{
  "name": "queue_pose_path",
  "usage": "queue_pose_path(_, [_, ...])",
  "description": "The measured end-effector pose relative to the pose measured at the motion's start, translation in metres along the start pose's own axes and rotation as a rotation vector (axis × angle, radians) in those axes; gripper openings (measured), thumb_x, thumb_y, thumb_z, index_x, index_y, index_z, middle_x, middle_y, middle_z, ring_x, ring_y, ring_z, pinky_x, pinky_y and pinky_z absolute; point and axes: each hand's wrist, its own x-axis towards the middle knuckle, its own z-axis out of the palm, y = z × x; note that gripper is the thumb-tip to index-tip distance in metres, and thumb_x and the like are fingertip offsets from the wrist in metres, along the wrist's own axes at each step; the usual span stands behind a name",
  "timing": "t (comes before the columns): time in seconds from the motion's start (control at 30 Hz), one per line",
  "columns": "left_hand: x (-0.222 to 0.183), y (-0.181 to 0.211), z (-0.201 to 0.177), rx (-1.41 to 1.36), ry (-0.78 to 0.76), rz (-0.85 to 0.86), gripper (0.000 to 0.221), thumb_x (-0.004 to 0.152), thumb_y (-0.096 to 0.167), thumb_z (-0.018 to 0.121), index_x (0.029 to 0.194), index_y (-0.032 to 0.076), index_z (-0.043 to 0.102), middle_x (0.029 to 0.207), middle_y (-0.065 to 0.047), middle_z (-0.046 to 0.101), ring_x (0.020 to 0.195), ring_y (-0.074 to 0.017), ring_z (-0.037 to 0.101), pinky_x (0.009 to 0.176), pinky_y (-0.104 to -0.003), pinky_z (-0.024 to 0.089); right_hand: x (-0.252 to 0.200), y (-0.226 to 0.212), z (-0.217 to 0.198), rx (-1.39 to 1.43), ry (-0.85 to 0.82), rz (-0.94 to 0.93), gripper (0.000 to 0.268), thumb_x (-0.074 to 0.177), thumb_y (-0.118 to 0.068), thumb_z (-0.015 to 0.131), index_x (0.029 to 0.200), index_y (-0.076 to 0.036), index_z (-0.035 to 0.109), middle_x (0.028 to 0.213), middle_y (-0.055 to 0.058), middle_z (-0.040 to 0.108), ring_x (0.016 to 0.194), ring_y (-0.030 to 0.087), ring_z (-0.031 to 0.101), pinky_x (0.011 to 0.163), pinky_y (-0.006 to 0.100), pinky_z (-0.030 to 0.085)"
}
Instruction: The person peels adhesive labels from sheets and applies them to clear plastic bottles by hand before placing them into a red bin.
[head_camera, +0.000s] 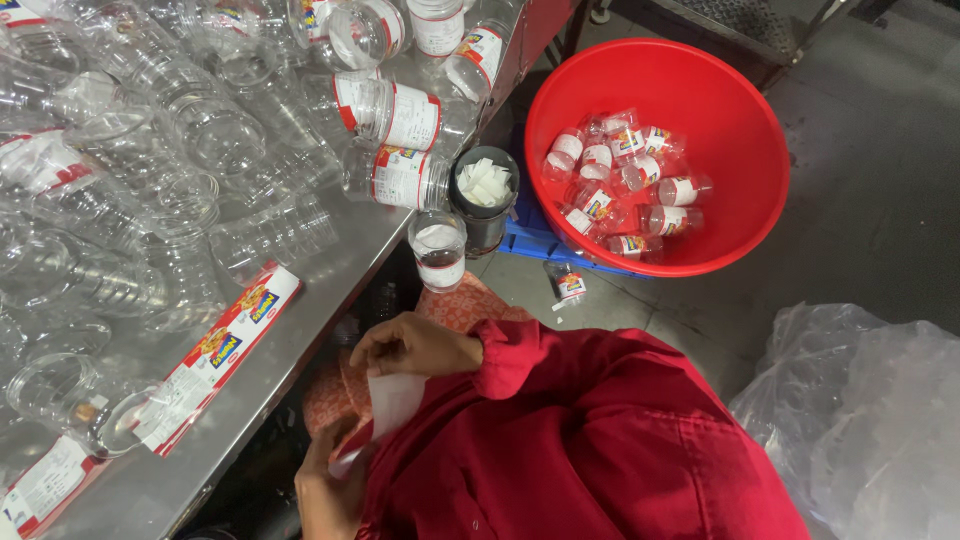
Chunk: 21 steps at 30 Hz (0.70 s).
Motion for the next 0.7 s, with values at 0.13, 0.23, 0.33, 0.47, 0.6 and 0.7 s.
queue_pose_path(0.13, [0.001,0.007,0.011,-0.131,0.028,-0.093,0.031,0.076,0.000,0.080,0.107,-0.003,0.075,0.098,-0.013,0.077,0.092,-0.0229,0.073,0.083,-0.036,0.056,-0.014,-0.021,0.017,-0.010,0.043,-0.056,0.021,0.094,-0.018,0.076,0.112,-0.008,0.071,0.093,0.004,0.072,0.084,0.008,0.066,0.075,0.026,0.054])
queue_pose_path(0.23, [0.000,0.000,0.024,-0.217,0.084,-0.203,0.021,0.084,0.000,0.078,0.105,-0.002,0.077,0.093,-0.010,0.079,0.090,-0.0163,0.073,0.083,-0.031,0.057,-0.020,-0.025,0.025,-0.177,0.056,-0.198,0.018,0.095,-0.024,0.074,0.108,-0.012,0.072,0.100,0.002,0.074,0.093,0.015,0.070,0.085,0.030,0.055])
queue_pose_path(0.33, [-0.003,-0.008,0.030,-0.320,0.126,-0.223,0.018,0.085,-0.003,0.077,0.103,-0.004,0.076,0.095,-0.009,0.078,0.092,-0.0125,0.073,0.084,-0.027,0.058,-0.022,-0.024,0.028,-0.451,0.109,-0.365,0.017,0.098,-0.028,0.071,0.109,-0.016,0.073,0.107,0.001,0.072,0.106,0.022,0.067,0.101,0.039,0.048])
queue_pose_path(0.47, [-0.008,-0.015,0.036,-0.508,0.181,-0.199,0.021,0.086,-0.009,0.071,0.107,-0.006,0.074,0.099,-0.009,0.077,0.091,-0.0105,0.072,0.082,-0.024,0.058,-0.029,-0.033,0.037,-0.538,0.147,-0.460,0.026,0.093,-0.034,0.073,0.110,-0.014,0.071,0.114,0.001,0.065,0.116,0.024,0.062,0.109,0.044,0.042])
queue_pose_path(0.6, [-0.015,-0.012,0.047,-0.767,0.217,-0.235,0.019,0.090,-0.010,0.069,0.108,-0.007,0.074,0.095,-0.011,0.075,0.085,-0.0121,0.069,0.075,-0.024,0.054,-0.031,-0.038,0.042,-0.583,0.238,-0.476,0.018,0.096,-0.025,0.072,0.111,-0.016,0.070,0.118,0.000,0.062,0.122,0.024,0.059,0.112,0.043,0.042])
queue_pose_path(0.7, [-0.018,-0.007,0.058,-0.915,0.264,-0.264,0.017,0.093,-0.009,0.069,0.110,-0.007,0.074,0.096,-0.012,0.075,0.081,-0.0129,0.066,0.068,-0.024,0.051,-0.033,-0.036,0.047,-0.636,0.258,-0.495,0.020,0.091,-0.018,0.073,0.112,-0.018,0.071,0.115,0.000,0.061,0.119,0.023,0.058,0.109,0.043,0.041])
